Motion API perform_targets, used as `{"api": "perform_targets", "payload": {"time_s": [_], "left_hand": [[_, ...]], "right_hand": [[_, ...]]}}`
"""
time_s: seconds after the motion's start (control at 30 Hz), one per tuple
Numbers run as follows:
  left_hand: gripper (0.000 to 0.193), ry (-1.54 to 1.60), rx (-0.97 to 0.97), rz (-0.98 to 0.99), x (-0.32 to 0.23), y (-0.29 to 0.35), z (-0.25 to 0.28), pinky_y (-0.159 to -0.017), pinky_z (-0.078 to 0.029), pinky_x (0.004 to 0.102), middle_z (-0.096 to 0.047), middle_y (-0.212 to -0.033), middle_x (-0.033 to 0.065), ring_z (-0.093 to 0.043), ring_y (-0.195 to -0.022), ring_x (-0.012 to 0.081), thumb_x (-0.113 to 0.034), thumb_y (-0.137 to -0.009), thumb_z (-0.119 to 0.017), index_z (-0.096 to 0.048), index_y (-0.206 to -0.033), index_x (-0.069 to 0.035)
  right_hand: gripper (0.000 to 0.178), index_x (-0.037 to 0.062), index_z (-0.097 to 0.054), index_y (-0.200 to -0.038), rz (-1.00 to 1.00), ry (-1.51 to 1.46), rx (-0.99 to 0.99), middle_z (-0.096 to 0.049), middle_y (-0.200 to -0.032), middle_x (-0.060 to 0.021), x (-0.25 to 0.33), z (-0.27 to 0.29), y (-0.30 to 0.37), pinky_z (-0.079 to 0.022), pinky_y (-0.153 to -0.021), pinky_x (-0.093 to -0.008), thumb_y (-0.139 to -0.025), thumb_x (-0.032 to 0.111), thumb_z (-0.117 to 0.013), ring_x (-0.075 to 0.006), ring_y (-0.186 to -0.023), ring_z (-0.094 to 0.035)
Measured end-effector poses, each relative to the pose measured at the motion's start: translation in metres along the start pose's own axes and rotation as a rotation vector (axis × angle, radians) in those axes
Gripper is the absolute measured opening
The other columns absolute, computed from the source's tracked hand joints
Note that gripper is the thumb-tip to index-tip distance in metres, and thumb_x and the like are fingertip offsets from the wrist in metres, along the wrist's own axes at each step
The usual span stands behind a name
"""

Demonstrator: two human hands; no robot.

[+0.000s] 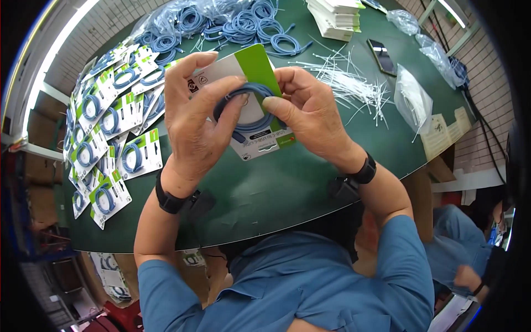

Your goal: The person picks up a cable and a card, positions the cable against the card, and secures it by threading a cable tie through the holes. After tightening the tie, they place the packaged cable into a box and repeat the process.

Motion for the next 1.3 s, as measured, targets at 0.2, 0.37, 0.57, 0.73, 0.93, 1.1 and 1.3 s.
{"api": "perform_targets", "payload": {"time_s": [0.2,0.37,0.57,0.73,0.93,1.1,1.3], "left_hand": [[0.032,-0.001,0.015,0.07,-0.002,0.003,-0.003,-0.084,-0.053,0.0362,-0.06,-0.123,0.0157,-0.06,-0.111,0.0291,0.002,-0.069,-0.085,-0.07,-0.096,-0.006],[0.028,0.061,0.055,0.157,0.002,0.003,-0.004,-0.083,-0.052,0.0366,-0.062,-0.118,0.014,-0.06,-0.108,0.0275,0.001,-0.068,-0.085,-0.064,-0.086,-0.006],[0.03,0.222,0.071,0.311,0.011,0.008,-0.01,-0.086,-0.051,0.0376,-0.063,-0.116,0.0126,-0.06,-0.106,0.0266,-0.002,-0.069,-0.087,-0.061,-0.083,-0.006],[0.024,0.208,0.054,0.298,0.013,0.01,-0.01,-0.087,-0.05,0.0364,-0.063,-0.116,0.0127,-0.06,-0.107,0.0253,-0.003,-0.073,-0.086,-0.065,-0.084,-0.005],[0.026,0.335,0.046,0.405,0.02,0.019,-0.013,-0.092,-0.05,0.0357,-0.062,-0.121,0.0113,-0.059,-0.111,0.0221,0.0,-0.083,-0.078,-0.07,-0.108,-0.003],[0.042,0.717,-0.181,0.583,0.028,0.024,-0.019,-0.098,-0.048,0.0339,-0.061,-0.124,0.0108,-0.059,-0.116,0.0207,0.001,-0.089,-0.071,-0.059,-0.13,0.001],[0.046,1.078,-0.127,0.969,0.034,0.029,-0.023,-0.098,-0.048,0.0299,-0.064,-0.121,0.0105,-0.062,-0.112,0.0151,-0.004,-0.094,-0.069,-0.052,-0.136,0.004]], "right_hand": [[0.034,-0.0081,-0.056,-0.128,0.011,0.108,0.003,-0.067,-0.116,-0.0096,-0.003,0.005,0.005,-0.054,-0.093,-0.0268,-0.098,0.002,-0.068,-0.0113,-0.104,-0.064],[0.032,-0.0066,-0.059,-0.126,0.005,0.133,0.016,-0.066,-0.111,-0.0066,-0.003,0.004,0.005,-0.054,-0.09,-0.0256,-0.097,0.003,-0.069,-0.0097,-0.101,-0.063],[0.03,-0.0049,-0.061,-0.125,-0.045,0.132,0.013,-0.066,-0.11,-0.0054,-0.008,0.008,0.004,-0.054,-0.09,-0.0256,-0.097,0.004,-0.069,-0.009,-0.1,-0.062],[0.031,-0.0055,-0.061,-0.125,-0.015,0.083,0.003,-0.066,-0.11,-0.0056,-0.007,0.008,0.003,-0.054,-0.09,-0.0259,-0.097,0.004,-0.07,-0.0089,-0.1,-0.062],[0.029,-0.0055,-0.061,-0.123,-0.041,0.089,-0.026,-0.067,-0.11,-0.0064,-0.009,0.009,0.003,-0.054,-0.091,-0.0262,-0.097,0.004,-0.07,-0.0092,-0.1,-0.063],[0.028,-0.005,-0.061,-0.122,-0.068,0.068,-0.047,-0.068,-0.109,-0.007,-0.017,0.008,0.003,-0.055,-0.09,-0.0264,-0.097,0.004,-0.069,-0.0096,-0.1,-0.064],[0.023,-0.0058,-0.065,-0.114,-0.021,0.001,-0.131,-0.071,-0.102,-0.008,-0.013,0.015,0.0,-0.058,-0.08,-0.0254,-0.095,0.005,-0.072,-0.0096,-0.09,-0.067]]}}
Point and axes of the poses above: each hand's wrist, its own y-axis away from the middle knuckle, its own z-axis out of the back of the hand, x = y × z, the point moved 5 cm from there along -y, towards the middle knuckle
